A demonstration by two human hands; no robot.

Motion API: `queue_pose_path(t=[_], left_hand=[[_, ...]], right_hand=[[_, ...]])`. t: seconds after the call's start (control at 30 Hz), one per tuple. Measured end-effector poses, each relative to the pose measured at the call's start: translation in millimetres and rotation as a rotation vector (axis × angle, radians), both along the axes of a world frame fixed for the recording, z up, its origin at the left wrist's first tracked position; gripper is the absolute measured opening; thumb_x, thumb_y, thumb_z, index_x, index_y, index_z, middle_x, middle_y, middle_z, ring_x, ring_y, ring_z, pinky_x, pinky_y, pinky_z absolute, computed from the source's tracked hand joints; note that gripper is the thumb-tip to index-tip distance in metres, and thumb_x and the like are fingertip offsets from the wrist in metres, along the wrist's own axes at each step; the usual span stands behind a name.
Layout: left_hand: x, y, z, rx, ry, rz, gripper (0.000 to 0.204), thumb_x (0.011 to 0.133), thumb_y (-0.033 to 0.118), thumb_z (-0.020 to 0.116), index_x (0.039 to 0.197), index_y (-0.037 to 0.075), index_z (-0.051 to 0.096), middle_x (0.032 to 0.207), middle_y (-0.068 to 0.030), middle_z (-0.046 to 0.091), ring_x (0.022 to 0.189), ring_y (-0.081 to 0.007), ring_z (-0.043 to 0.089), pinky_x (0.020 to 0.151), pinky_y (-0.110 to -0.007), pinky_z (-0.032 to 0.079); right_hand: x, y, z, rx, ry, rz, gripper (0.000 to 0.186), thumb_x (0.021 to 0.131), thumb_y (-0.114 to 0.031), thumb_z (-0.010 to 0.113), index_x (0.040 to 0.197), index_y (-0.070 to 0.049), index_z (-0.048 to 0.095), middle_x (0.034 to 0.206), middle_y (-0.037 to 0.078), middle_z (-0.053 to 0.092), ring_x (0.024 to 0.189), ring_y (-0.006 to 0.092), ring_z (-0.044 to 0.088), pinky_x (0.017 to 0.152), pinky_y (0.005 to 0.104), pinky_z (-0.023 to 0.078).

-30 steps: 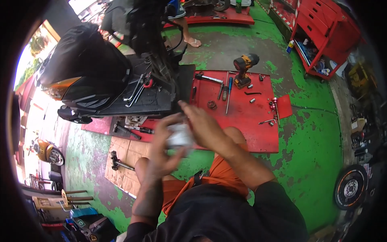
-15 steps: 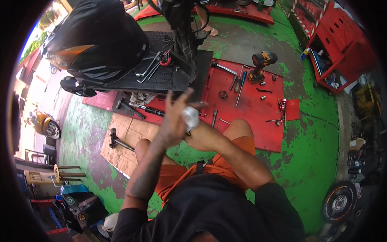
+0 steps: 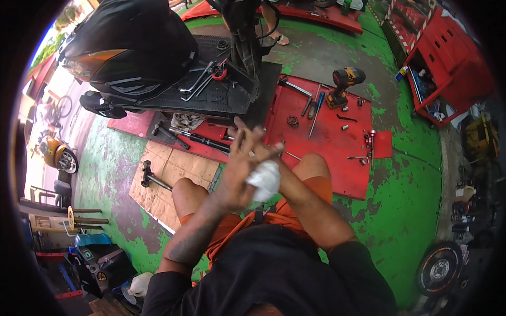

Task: Repairing and cleaning motorcycle front forks and steering stem assembly.

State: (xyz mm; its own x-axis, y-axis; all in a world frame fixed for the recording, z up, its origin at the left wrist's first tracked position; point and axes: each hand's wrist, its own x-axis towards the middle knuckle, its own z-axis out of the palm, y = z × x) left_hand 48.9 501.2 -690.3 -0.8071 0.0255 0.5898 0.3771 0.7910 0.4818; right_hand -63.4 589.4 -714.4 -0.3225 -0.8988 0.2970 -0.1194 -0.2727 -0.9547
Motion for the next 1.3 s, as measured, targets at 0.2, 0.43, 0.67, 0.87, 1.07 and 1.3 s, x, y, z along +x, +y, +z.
queue_pose_path(t=[0.2, 0.43, 0.67, 0.87, 1.07, 1.3], left_hand=[[-20, 23, 12, -0.318, -0.117, -0.010, 0.042, 0.075, 0.021, 0.069, 0.114, 0.007, 0.060, 0.145, -0.0033, 0.052, 0.144, -0.0331, 0.033, 0.118, -0.062, 0.013], [-15, 35, -25, -0.462, -0.076, -0.258, 0.035, 0.075, 0.023, 0.070, 0.106, 0.010, 0.063, 0.142, -0.0001, 0.055, 0.140, -0.0261, 0.042, 0.118, -0.059, 0.017], [-25, -8, -39, -0.234, -0.079, 0.170, 0.037, 0.073, 0.020, 0.070, 0.108, 0.013, 0.064, 0.135, -0.0018, 0.060, 0.137, -0.0284, 0.045, 0.117, -0.060, 0.016], [-27, 10, -24, -0.483, -0.319, 0.318, 0.039, 0.083, 0.014, 0.061, 0.122, 0.013, 0.063, 0.124, -0.0076, 0.062, 0.132, -0.0294, 0.050, 0.116, -0.057, 0.018], [-25, 7, -26, -0.203, -0.111, 0.125, 0.036, 0.081, 0.006, 0.059, 0.116, 0.008, 0.064, 0.123, -0.0125, 0.064, 0.134, -0.0252, 0.048, 0.118, -0.057, 0.017], [-14, -34, -15, -0.152, -0.094, 0.179, 0.030, 0.086, 0.012, 0.059, 0.116, 0.009, 0.064, 0.131, -0.0002, 0.063, 0.139, -0.0239, 0.043, 0.116, -0.066, 0.010]], right_hand=[[-24, -42, -109, 0.350, 0.760, -0.415, 0.055, 0.101, -0.016, 0.037, 0.155, -0.011, 0.025, 0.145, 0.011, 0.050, 0.109, 0.0206, 0.062, 0.087, 0.0312, 0.051], [-2, -67, -46, 0.416, -0.705, -0.062, 0.059, 0.096, -0.001, 0.043, 0.152, -0.013, 0.028, 0.140, 0.014, 0.054, 0.108, 0.0317, 0.064, 0.089, 0.0443, 0.054], [-17, -72, -97, 0.024, -0.964, -0.231, 0.046, 0.103, -0.027, 0.031, 0.148, -0.022, 0.033, 0.128, 0.014, 0.060, 0.109, 0.0268, 0.061, 0.079, 0.0408, 0.056], [4, -59, -98, 0.030, -0.452, -0.288, 0.064, 0.093, -0.004, 0.058, 0.149, -0.009, 0.027, 0.126, 0.010, 0.059, 0.111, 0.0180, 0.060, 0.093, 0.0322, 0.053], [-16, -65, -126, 0.036, -0.604, -0.233, 0.068, 0.093, -0.012, 0.061, 0.151, -0.012, 0.025, 0.139, 0.014, 0.048, 0.121, 0.0220, 0.054, 0.100, 0.0353, 0.047], [16, -15, -31, 0.200, 0.000, -0.161, 0.061, 0.093, -0.005, 0.054, 0.149, -0.004, 0.030, 0.156, 0.024, 0.028, 0.138, 0.0367, 0.041, 0.110, 0.0420, 0.037]])
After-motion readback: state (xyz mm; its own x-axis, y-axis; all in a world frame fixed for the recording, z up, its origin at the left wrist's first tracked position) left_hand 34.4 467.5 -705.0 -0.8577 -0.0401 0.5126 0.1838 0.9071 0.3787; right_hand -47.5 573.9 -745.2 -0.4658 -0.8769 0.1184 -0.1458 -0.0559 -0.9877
